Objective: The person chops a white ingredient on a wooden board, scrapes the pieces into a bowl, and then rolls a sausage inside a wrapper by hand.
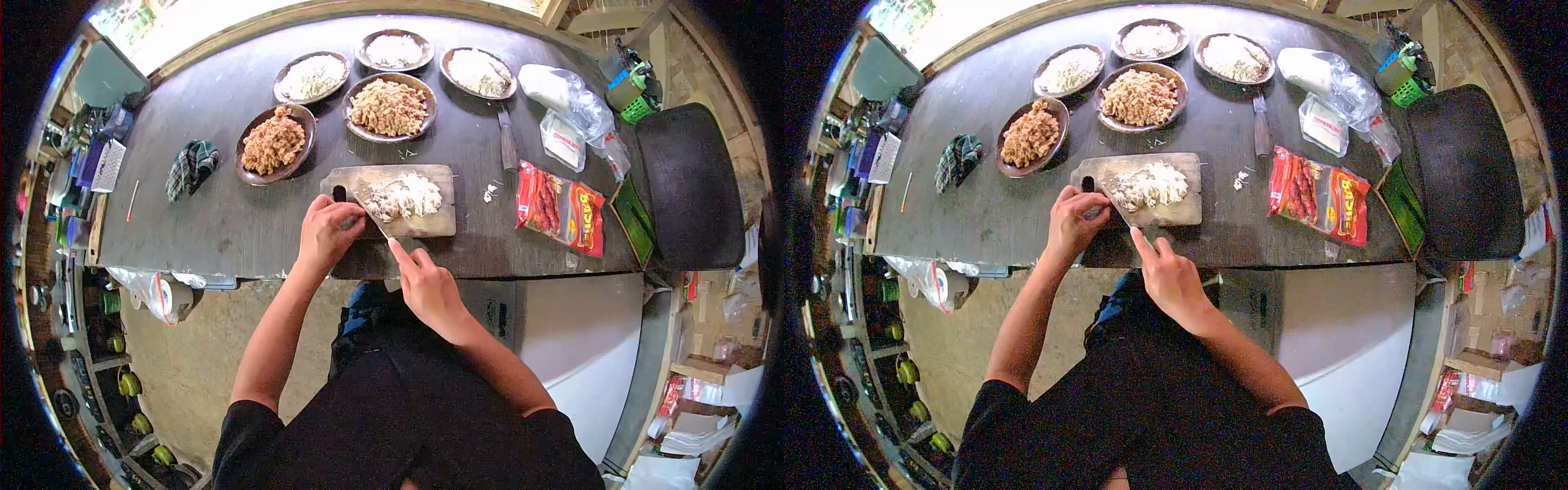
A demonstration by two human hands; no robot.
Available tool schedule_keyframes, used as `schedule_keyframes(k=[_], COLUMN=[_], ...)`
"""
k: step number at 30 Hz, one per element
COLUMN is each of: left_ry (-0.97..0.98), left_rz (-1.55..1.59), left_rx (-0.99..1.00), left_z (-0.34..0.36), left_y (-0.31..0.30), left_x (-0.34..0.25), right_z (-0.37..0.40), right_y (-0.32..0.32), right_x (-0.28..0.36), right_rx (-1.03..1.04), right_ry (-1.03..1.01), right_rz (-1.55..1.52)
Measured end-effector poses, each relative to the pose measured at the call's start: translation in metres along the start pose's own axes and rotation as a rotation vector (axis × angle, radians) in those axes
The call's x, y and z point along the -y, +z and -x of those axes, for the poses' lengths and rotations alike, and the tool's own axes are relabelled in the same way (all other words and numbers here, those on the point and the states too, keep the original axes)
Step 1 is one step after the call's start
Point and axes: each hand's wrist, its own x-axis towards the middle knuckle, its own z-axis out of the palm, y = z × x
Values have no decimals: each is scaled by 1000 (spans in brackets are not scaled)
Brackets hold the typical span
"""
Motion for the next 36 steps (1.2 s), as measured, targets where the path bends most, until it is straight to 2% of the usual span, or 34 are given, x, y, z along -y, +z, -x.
schedule_keyframes(k=[5,14,20,25,32,36], left_ry=[84,10,-14,-46,-26,-29], left_rz=[-45,16,16,37,27,29], left_rx=[-36,4,19,25,5,18], left_z=[-2,-1,-1,-1,0,-1], left_y=[-5,-3,-3,-3,-1,-3], left_x=[-1,5,5,3,9,5], right_z=[4,11,0,6,11,6], right_y=[-2,-1,2,-5,-8,1], right_x=[-8,-5,-1,-4,-1,-1], right_rx=[-41,-28,3,-80,-33,-20], right_ry=[-46,-53,-17,-4,-19,-3], right_rz=[-27,-88,7,-105,-154,-59])
